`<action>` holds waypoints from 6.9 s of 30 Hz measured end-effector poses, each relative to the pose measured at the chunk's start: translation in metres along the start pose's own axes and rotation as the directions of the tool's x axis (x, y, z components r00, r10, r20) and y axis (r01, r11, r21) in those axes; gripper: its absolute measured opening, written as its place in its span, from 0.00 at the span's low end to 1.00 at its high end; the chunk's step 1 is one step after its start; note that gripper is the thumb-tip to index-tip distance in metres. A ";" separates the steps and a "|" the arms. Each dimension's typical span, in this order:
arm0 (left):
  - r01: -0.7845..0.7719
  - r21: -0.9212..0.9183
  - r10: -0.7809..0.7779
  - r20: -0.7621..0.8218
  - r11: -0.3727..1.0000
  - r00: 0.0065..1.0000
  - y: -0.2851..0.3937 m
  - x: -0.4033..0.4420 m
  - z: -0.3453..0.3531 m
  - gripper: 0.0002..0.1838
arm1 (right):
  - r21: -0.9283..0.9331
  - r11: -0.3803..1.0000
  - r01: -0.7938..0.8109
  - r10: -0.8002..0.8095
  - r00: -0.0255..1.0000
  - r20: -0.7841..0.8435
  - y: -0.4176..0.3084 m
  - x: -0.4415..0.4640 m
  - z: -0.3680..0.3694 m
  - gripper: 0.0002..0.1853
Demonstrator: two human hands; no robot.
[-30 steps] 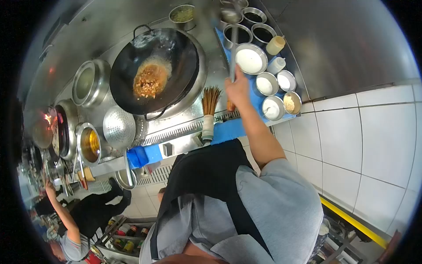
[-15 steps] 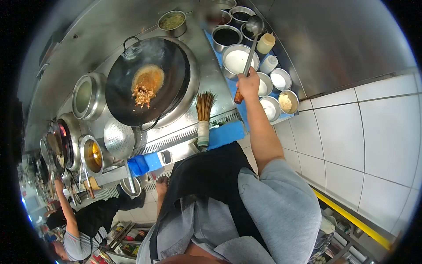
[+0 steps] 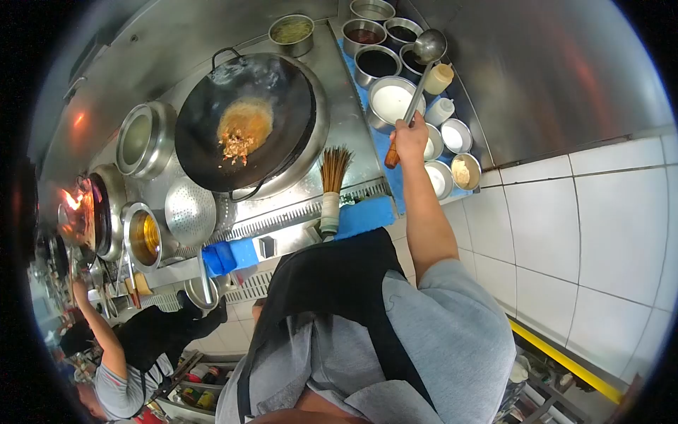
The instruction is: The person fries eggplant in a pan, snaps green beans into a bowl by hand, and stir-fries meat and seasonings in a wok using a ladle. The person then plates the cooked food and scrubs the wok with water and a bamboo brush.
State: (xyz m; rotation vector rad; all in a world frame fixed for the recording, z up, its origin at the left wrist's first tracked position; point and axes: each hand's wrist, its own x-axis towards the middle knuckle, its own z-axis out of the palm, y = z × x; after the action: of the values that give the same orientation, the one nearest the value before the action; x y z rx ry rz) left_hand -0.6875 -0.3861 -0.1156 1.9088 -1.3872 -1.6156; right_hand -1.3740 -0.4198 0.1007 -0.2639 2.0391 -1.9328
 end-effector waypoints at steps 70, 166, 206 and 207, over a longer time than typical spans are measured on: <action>-0.912 0.208 0.689 0.602 0.352 0.403 0.637 0.005 0.597 0.49 | 0.004 0.878 0.479 -0.163 0.291 0.943 -0.011 -0.092 -0.003 0.19; -0.962 -0.149 0.864 0.487 0.228 0.129 0.647 -0.022 0.490 0.38 | -0.160 0.947 0.278 0.055 0.349 0.935 -0.022 -0.045 0.028 0.30; -0.330 0.823 0.369 0.160 0.462 0.916 0.387 0.004 0.028 0.23 | -0.143 0.989 -0.039 0.136 0.623 0.770 -0.008 -0.112 -0.070 0.38; -0.376 0.583 0.306 0.220 0.720 0.926 0.418 -0.028 0.077 0.17 | -0.146 0.987 -0.061 0.150 0.654 0.742 -0.022 -0.108 -0.083 0.38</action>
State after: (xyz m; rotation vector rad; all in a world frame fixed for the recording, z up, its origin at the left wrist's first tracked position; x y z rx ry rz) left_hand -0.9519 -0.5455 0.1774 1.7023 -2.3876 -1.1722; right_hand -1.3044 -0.3067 0.1360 -0.8063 1.5267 -1.2928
